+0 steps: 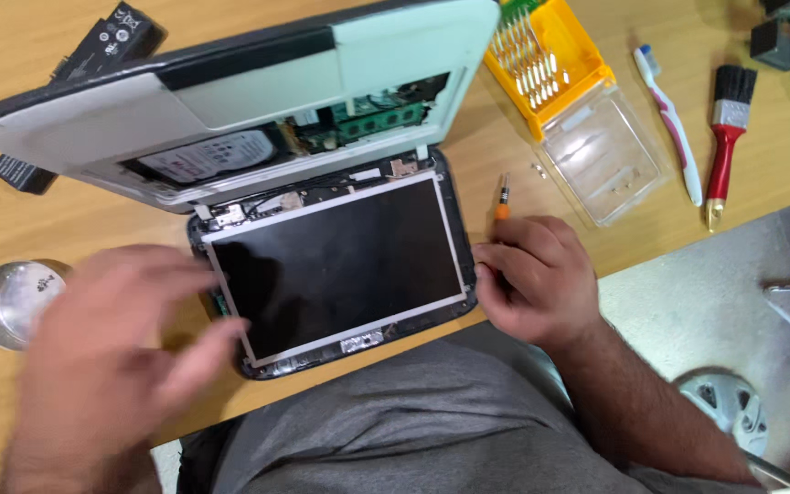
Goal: The person removes the old laptop screen, cleans the new screen with a brush, and installs it into the laptop. They connect the ribbon cable, align the screen, and secure it with screws using a screwdriver.
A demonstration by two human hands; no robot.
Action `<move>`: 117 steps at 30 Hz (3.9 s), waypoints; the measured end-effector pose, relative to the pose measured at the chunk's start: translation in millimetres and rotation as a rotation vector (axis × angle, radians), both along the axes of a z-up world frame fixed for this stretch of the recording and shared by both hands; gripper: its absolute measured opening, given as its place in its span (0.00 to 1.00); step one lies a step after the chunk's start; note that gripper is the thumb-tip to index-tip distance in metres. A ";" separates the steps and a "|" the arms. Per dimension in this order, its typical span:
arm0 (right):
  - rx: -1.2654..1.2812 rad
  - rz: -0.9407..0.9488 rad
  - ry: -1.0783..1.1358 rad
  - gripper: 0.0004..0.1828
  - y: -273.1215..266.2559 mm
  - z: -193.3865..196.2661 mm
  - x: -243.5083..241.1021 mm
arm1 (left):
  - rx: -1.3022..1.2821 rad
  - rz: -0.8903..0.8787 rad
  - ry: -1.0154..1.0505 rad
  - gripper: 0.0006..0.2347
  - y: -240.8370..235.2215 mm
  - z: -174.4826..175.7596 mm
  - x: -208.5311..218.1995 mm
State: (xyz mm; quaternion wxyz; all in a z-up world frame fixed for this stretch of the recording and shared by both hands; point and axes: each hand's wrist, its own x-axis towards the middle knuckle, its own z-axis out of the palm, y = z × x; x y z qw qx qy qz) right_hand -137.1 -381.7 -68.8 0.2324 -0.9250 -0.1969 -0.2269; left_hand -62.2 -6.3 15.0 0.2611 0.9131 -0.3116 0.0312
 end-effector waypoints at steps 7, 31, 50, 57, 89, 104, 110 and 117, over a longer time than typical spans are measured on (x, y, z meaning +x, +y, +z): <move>0.094 0.036 0.060 0.14 -5.5 -1.7 0.6 | 0.215 -0.292 -0.110 0.24 -74.4 -20.9 -10.4; 0.693 0.338 -0.094 0.41 -38.4 -46.3 -17.2 | 0.480 -0.241 -0.206 0.33 -111.3 -19.9 4.8; 0.635 -0.148 -0.231 0.09 -28.3 -12.0 -7.3 | 0.202 -0.377 -0.262 0.19 -79.9 -35.0 22.5; 0.361 0.090 -0.298 0.12 -54.6 -36.5 -21.3 | 0.220 -0.370 -0.251 0.20 -78.5 -35.3 24.8; 0.618 0.058 -0.240 0.11 -36.4 -33.5 -21.0 | 0.224 -0.342 -0.209 0.24 -76.8 -38.5 29.5; 0.636 0.004 -0.193 0.12 -20.2 -26.4 -14.4 | 0.211 -0.380 -0.233 0.22 -72.5 -48.0 31.4; 0.679 -0.026 -0.294 0.11 -21.8 -21.2 -7.3 | 0.233 -0.366 -0.220 0.22 -75.1 -50.9 33.0; 0.795 -0.320 -0.311 0.13 -14.2 -12.6 -0.8 | 0.163 -0.375 -0.225 0.21 -74.6 -48.4 34.7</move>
